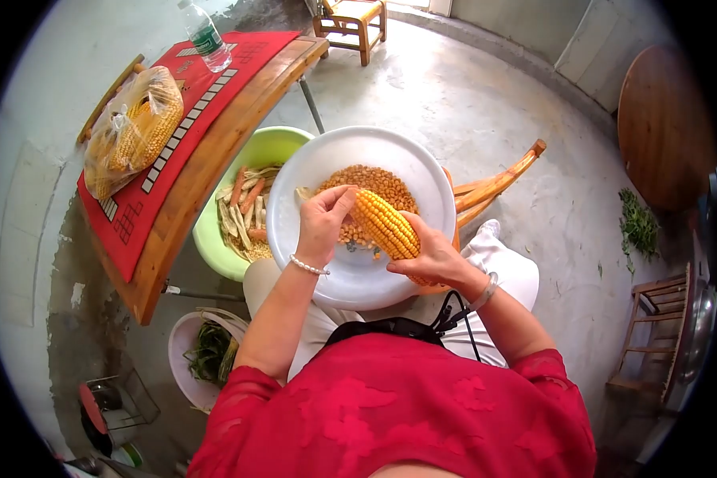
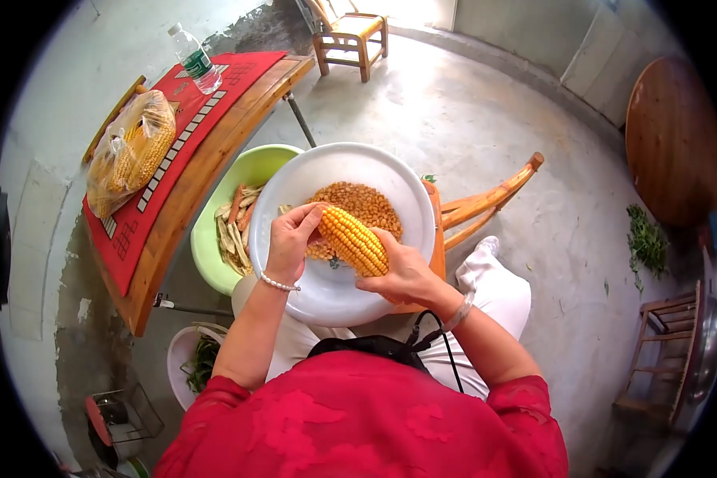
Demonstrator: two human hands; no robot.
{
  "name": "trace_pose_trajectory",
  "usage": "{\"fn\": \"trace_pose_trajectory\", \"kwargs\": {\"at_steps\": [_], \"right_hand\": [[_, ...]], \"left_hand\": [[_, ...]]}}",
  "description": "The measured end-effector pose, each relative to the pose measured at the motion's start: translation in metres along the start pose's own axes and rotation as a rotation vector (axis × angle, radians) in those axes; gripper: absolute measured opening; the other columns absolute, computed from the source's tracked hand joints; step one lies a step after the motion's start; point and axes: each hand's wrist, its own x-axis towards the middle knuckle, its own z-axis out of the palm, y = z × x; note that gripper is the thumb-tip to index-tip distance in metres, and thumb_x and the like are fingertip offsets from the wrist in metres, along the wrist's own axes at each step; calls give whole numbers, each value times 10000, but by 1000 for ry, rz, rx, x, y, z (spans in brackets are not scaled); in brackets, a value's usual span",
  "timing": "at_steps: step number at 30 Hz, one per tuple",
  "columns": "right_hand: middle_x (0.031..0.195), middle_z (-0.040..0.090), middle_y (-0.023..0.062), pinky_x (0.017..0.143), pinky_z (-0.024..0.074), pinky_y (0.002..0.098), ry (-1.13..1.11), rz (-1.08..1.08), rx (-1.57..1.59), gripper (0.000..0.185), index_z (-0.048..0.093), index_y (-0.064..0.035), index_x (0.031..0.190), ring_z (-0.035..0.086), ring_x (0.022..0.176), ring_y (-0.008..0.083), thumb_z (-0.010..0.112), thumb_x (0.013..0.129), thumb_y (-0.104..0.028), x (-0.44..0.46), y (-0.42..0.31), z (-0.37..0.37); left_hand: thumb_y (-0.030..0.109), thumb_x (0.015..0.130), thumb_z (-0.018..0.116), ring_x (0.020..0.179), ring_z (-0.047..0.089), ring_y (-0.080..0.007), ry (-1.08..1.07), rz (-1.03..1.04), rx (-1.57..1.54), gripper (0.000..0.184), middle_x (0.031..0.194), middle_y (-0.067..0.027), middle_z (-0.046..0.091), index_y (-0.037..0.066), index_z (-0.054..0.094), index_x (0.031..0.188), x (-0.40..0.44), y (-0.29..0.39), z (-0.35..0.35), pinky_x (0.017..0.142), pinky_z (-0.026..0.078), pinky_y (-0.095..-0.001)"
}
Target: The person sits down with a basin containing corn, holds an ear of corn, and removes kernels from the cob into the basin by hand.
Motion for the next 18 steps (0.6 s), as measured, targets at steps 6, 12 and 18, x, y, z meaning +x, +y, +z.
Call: {"fn": "trace_pose_trajectory", "kwargs": {"at_steps": [6, 12, 18], "right_hand": [[1010, 635, 173, 827, 483, 338, -14, 129, 62, 734, 470, -14, 1252, 627, 932, 251, 769, 634, -274, 9, 6, 10], [1030, 628, 143, 835, 482, 307, -59, 199, 36, 718, 479, 5, 1243, 615, 930, 199, 784, 637, -230, 12, 3, 8], [998, 632, 139, 825, 483, 316, -31, 96, 178, 690, 505, -14, 1216, 618, 917, 209, 788, 622, -224, 15, 23, 14]], "left_hand": [[156, 887, 621, 688, 587, -69, 44, -111, 30, 188, 825, -28, 667, -10, 684, 948, 16, -4, -2, 607, 471, -210], [154, 899, 592, 612, 566, -66, 89, -114, 94, 209, 725, -29, 645, -18, 688, 829, 29, -18, -7, 555, 452, -206], [223, 950, 534, 652, 632, -112, 21, -166, 59, 267, 797, -52, 672, -3, 661, 884, 34, -24, -20, 583, 519, -239]]}}
